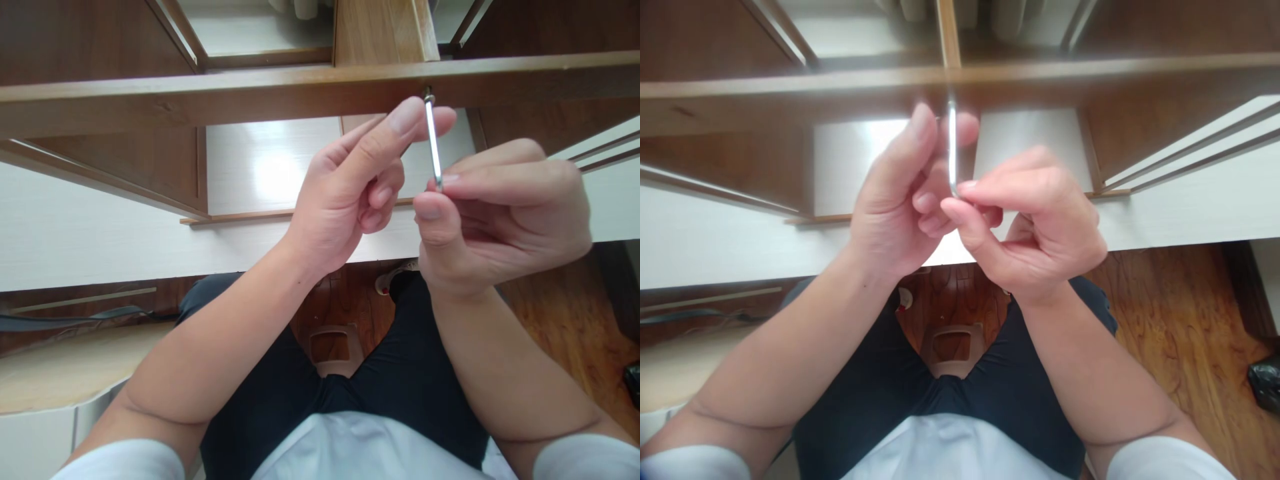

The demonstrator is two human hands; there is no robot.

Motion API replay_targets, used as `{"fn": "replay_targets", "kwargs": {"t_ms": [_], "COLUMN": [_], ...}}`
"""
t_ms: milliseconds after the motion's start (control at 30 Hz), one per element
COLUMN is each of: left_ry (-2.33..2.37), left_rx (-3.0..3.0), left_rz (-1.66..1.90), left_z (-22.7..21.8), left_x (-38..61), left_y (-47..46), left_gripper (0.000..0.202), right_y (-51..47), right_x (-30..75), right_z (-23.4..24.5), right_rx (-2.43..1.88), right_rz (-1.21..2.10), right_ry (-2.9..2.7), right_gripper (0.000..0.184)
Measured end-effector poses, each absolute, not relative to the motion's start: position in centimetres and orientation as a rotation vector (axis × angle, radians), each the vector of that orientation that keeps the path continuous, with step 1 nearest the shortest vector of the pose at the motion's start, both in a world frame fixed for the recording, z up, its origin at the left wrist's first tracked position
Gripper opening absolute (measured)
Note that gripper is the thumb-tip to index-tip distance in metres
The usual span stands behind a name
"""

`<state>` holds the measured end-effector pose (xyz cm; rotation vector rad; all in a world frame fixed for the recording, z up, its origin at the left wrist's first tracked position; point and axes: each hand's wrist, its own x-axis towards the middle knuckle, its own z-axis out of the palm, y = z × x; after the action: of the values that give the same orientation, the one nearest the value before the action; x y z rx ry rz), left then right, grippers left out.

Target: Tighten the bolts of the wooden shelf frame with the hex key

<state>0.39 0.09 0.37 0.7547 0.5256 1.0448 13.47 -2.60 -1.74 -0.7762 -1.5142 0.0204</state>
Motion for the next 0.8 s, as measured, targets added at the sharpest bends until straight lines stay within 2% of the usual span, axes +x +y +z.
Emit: {"fn": "replay_targets", "kwargs": {"t_ms": [267, 433, 800], "left_ry": [0.559, 0.597, 0.515], "left_rx": [0.703, 0.448, 0.659], "left_rz": [0.973, 0.909, 0.978], "left_z": [1.9, 3.5, 2.5], "left_x": [0.6, 0.8, 0.8], "left_y": [-0.1, -0.6, -0.6], "left_gripper": [0.023, 0.019, 0.023], "right_y": [-2.4, -2.2, -0.7], "right_x": [12.8, 12.8, 12.8], "right_z": [-2.2, -2.8, -3.6], "right_rx": [-0.740, -0.721, -0.602], "right_rz": [0.076, 0.102, 0.067], "right_ry": [-1.464, -1.424, -1.313], "right_gripper": [0.009, 0.016, 0.023]}}
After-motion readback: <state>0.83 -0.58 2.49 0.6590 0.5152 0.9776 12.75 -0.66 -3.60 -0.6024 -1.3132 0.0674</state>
